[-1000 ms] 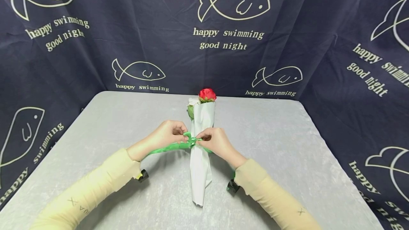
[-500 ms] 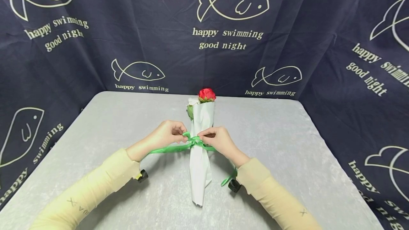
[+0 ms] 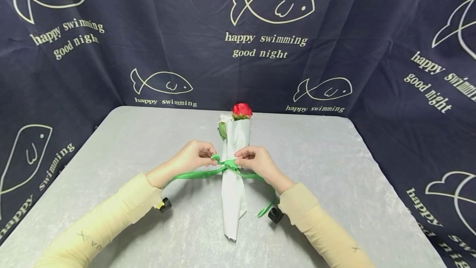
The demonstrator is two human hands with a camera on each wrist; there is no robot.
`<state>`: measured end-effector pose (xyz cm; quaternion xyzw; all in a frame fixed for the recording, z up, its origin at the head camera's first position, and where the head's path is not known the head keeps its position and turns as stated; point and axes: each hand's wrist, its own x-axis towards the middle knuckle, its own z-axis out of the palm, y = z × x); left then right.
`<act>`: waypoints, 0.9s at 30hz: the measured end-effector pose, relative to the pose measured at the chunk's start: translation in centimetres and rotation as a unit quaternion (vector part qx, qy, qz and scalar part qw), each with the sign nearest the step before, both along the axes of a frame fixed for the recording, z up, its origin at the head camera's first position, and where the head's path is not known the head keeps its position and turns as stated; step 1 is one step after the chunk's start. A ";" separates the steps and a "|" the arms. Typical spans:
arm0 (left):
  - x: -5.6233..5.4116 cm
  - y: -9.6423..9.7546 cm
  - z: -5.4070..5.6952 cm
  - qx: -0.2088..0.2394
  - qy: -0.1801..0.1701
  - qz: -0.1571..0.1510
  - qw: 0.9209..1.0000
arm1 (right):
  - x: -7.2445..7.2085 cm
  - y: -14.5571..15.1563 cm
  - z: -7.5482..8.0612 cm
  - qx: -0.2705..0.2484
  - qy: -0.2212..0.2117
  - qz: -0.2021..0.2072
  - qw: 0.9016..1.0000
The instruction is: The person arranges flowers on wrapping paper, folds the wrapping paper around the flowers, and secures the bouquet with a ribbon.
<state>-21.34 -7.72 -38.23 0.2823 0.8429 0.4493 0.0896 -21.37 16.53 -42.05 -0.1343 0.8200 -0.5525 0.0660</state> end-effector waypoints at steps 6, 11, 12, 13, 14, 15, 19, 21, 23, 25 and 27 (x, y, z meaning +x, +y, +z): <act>-0.2 -0.5 -0.5 -0.020 0.027 0.001 0.999 | -0.1 0.7 0.2 -0.008 -0.025 -0.005 1.000; -0.4 -1.0 -0.9 -0.031 0.029 0.014 0.999 | -0.2 1.6 0.3 0.007 -0.009 0.000 1.000; -0.4 -1.1 -0.9 -0.032 0.029 0.018 0.999 | -0.2 1.7 0.3 0.006 -0.008 0.000 1.000; -0.4 -1.2 -0.9 -0.033 0.029 0.021 0.999 | -0.2 1.9 0.3 0.006 -0.006 0.002 1.000; -0.5 -1.3 -1.0 -0.033 0.028 0.024 0.999 | -0.2 2.0 0.3 0.004 -0.006 0.003 1.000; -0.4 -1.4 -1.0 -0.034 0.028 0.026 0.999 | -0.2 2.1 0.3 0.002 -0.007 0.004 1.000; -0.5 -1.5 -1.2 -0.035 0.031 0.028 0.999 | -0.1 2.6 0.4 0.008 0.001 0.005 1.000; -0.5 -1.6 -1.3 -0.037 0.036 0.030 0.998 | 0.0 2.9 0.4 0.023 0.018 0.004 1.000; -0.5 -1.7 -1.4 -0.038 0.041 0.034 0.998 | 0.1 3.2 0.5 0.040 0.037 0.003 0.998; -0.5 -1.8 -1.5 -0.039 0.046 0.038 0.997 | 0.2 3.5 0.6 0.055 0.058 0.004 0.997; -0.6 -1.8 -1.5 -0.038 0.046 0.042 0.997 | 0.3 3.8 0.7 0.062 0.066 0.006 0.996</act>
